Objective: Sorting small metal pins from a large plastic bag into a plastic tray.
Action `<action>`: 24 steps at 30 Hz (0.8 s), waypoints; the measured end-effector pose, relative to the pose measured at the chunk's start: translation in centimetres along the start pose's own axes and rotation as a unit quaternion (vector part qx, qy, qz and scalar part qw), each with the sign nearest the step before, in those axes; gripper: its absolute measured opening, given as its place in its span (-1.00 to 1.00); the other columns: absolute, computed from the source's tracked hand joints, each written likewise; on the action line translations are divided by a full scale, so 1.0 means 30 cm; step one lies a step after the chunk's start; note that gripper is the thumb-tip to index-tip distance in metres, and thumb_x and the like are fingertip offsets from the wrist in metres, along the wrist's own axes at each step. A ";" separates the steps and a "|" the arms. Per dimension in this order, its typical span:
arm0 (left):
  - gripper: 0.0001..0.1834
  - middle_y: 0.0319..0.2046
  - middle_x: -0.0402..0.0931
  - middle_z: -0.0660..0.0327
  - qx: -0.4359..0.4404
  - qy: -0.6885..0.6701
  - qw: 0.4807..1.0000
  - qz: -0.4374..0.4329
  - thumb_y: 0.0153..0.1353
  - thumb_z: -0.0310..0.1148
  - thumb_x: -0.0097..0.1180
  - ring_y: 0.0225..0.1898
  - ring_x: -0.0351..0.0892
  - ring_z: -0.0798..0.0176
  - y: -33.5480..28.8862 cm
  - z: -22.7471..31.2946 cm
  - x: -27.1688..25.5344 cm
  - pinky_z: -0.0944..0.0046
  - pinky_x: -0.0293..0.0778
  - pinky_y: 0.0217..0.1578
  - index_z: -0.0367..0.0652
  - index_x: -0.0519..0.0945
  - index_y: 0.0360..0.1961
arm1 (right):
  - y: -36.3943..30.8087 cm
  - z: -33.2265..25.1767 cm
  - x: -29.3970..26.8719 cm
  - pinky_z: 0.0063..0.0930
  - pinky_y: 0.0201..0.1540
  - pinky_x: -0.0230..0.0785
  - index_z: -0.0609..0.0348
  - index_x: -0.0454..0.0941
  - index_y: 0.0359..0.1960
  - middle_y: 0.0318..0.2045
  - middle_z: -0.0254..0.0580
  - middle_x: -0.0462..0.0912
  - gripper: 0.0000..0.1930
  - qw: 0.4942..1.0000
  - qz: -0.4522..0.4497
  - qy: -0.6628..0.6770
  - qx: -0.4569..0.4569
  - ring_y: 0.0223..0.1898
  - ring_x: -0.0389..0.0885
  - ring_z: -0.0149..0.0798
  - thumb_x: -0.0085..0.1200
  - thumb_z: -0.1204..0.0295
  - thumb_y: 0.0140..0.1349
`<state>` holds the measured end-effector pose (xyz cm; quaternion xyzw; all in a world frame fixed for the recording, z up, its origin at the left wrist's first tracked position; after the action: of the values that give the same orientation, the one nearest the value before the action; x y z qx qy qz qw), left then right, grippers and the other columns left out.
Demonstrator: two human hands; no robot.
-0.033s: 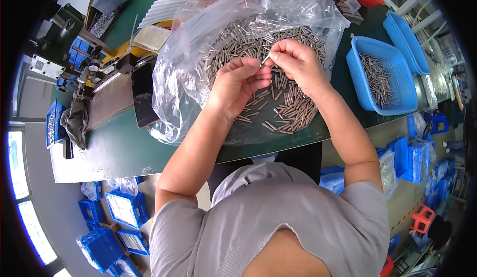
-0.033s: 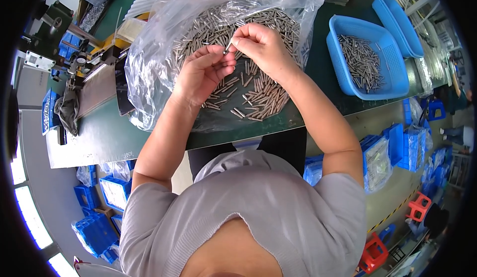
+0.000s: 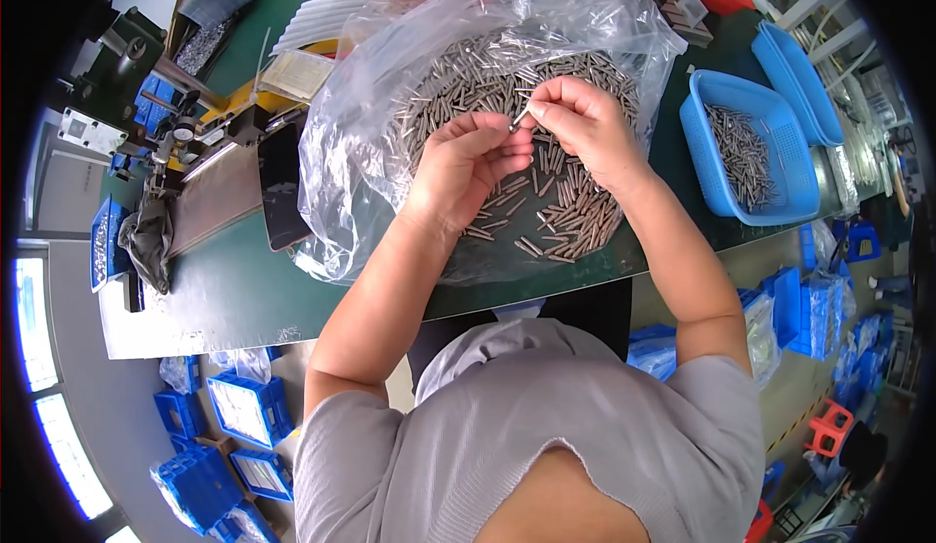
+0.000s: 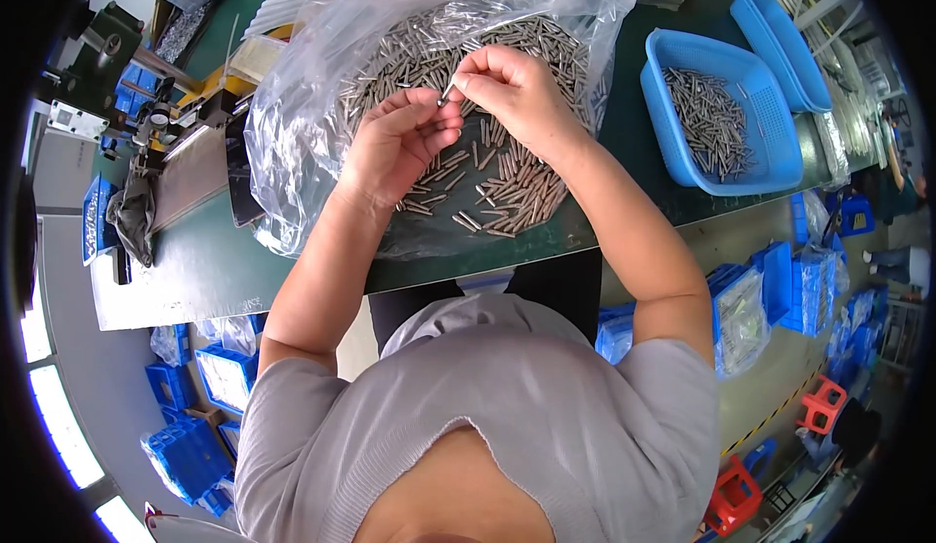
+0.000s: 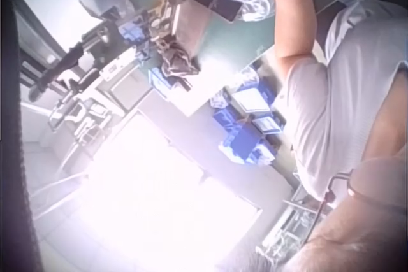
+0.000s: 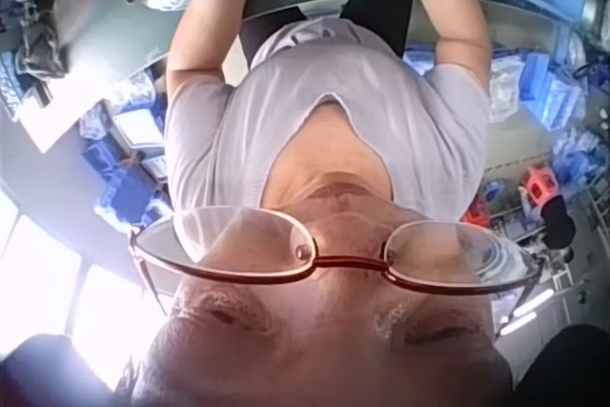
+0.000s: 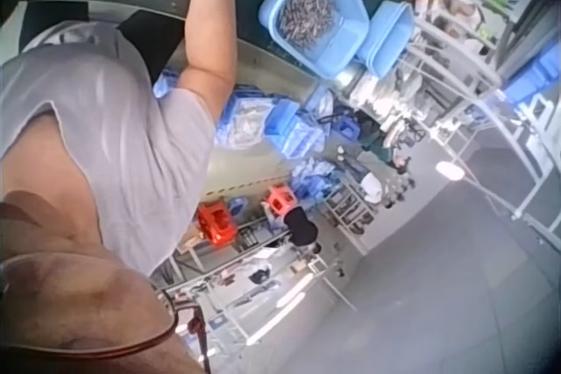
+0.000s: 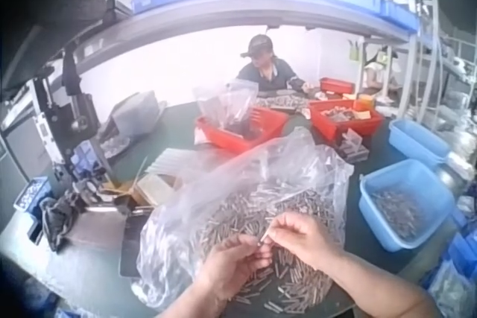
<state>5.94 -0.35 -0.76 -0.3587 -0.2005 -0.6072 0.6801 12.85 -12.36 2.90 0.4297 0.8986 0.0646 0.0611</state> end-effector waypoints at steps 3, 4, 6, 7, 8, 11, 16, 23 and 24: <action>-0.88 -0.35 0.55 -0.02 -0.002 -0.005 1.000 -0.005 0.17 -0.56 -0.07 -0.33 0.58 0.12 0.001 0.002 -0.008 0.22 0.55 -0.23 -0.36 0.44 -0.28 | 0.000 -0.005 0.007 -0.80 -0.64 0.01 0.19 0.48 -0.30 -0.52 -0.45 0.53 -0.88 1.000 0.004 0.012 -0.005 -0.64 0.20 -0.71 0.00 0.43 0.19; -0.88 -0.35 0.55 -0.02 -0.002 -0.004 1.000 -0.005 0.17 -0.56 -0.07 -0.33 0.58 0.12 0.000 0.000 -0.008 0.22 0.55 -0.23 -0.36 0.44 -0.28 | -0.001 -0.001 0.010 -0.80 -0.64 0.01 0.18 0.49 -0.32 -0.56 -0.49 0.48 -0.89 1.000 -0.003 -0.011 0.003 -0.64 0.20 -0.71 0.00 0.42 0.19; -0.89 -0.35 0.55 -0.03 0.006 0.004 1.000 -0.024 0.16 -0.57 -0.07 -0.33 0.59 0.11 0.000 0.002 0.003 0.23 0.55 -0.23 -0.36 0.44 -0.28 | -0.004 0.008 0.022 -0.80 -0.64 0.00 0.17 0.49 -0.34 -0.62 -0.57 0.38 -0.90 0.999 -0.022 -0.038 0.023 -0.64 0.19 -0.71 0.01 0.42 0.18; -0.89 -0.35 0.55 -0.03 0.005 0.005 1.000 -0.025 0.16 -0.57 -0.07 -0.33 0.59 0.11 0.003 -0.001 -0.001 0.23 0.55 -0.23 -0.36 0.44 -0.28 | -0.007 0.013 0.030 -0.80 -0.64 0.00 0.16 0.50 -0.36 -0.64 -0.59 0.34 -0.91 0.998 -0.032 -0.040 0.035 -0.64 0.18 -0.71 0.01 0.42 0.18; -0.89 -0.36 0.54 -0.04 0.002 0.006 1.000 -0.019 0.16 -0.57 -0.06 -0.33 0.59 0.10 0.010 -0.008 -0.010 0.21 0.55 -0.23 -0.36 0.44 -0.29 | -0.008 0.012 0.027 -0.79 -0.65 -0.01 0.16 0.49 -0.36 -0.64 -0.59 0.34 -0.91 0.998 -0.036 -0.044 0.033 -0.64 0.18 -0.71 0.00 0.43 0.18; -0.90 -0.38 0.54 -0.06 0.005 0.000 1.000 -0.018 0.15 -0.57 -0.05 -0.34 0.59 0.08 0.015 -0.018 0.011 0.19 0.56 -0.25 -0.35 0.45 -0.30 | -0.019 -0.008 -0.016 -0.78 -0.66 -0.02 0.16 0.48 -0.37 -0.66 -0.58 0.32 -0.92 0.998 0.009 -0.044 0.034 -0.66 0.17 -0.70 0.00 0.43 0.18; -0.89 -0.37 0.55 -0.02 0.061 0.023 0.998 -0.002 0.17 -0.51 0.00 -0.32 0.58 0.10 0.014 0.014 -0.039 0.21 0.54 -0.26 -0.28 0.50 -0.29 | -0.104 -0.189 -0.259 -0.73 -0.53 0.16 0.22 0.52 -0.43 -0.61 -0.49 0.45 -0.93 0.950 0.277 -0.083 -0.118 -0.59 0.32 -0.63 0.10 0.49 0.08; -0.91 -0.43 0.56 0.04 0.074 0.038 0.997 0.002 0.15 -0.51 0.01 -0.39 0.59 0.17 -0.004 0.031 -0.005 0.25 0.56 -0.32 -0.27 0.51 -0.32 | -0.298 -0.329 -0.605 -0.25 -0.33 0.34 0.07 0.52 -0.40 -0.44 -0.16 0.58 -0.87 0.711 0.347 -0.612 0.007 -0.35 0.54 -0.06 0.01 0.34 0.07; -0.91 -0.43 0.56 0.03 0.074 0.038 0.997 0.002 0.15 -0.51 0.01 -0.39 0.59 0.17 0.003 0.029 -0.004 0.25 0.56 -0.32 -0.27 0.50 -0.32 | -0.304 -0.298 -0.637 -0.24 -0.28 0.34 0.05 0.53 -0.39 -0.39 -0.17 0.59 -0.87 0.716 0.302 -0.628 0.023 -0.29 0.54 -0.06 0.01 0.34 0.06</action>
<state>6.14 0.39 -0.29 -0.2851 -0.2181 -0.6022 0.7131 16.31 -33.50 11.19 0.6213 0.4771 -0.2255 0.5792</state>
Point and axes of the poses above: each hand's wrist, its own y-axis towards the middle knuckle, its own x-axis out of the palm, z = x × y, the point moved 6 cm from there along y, towards the middle knuckle
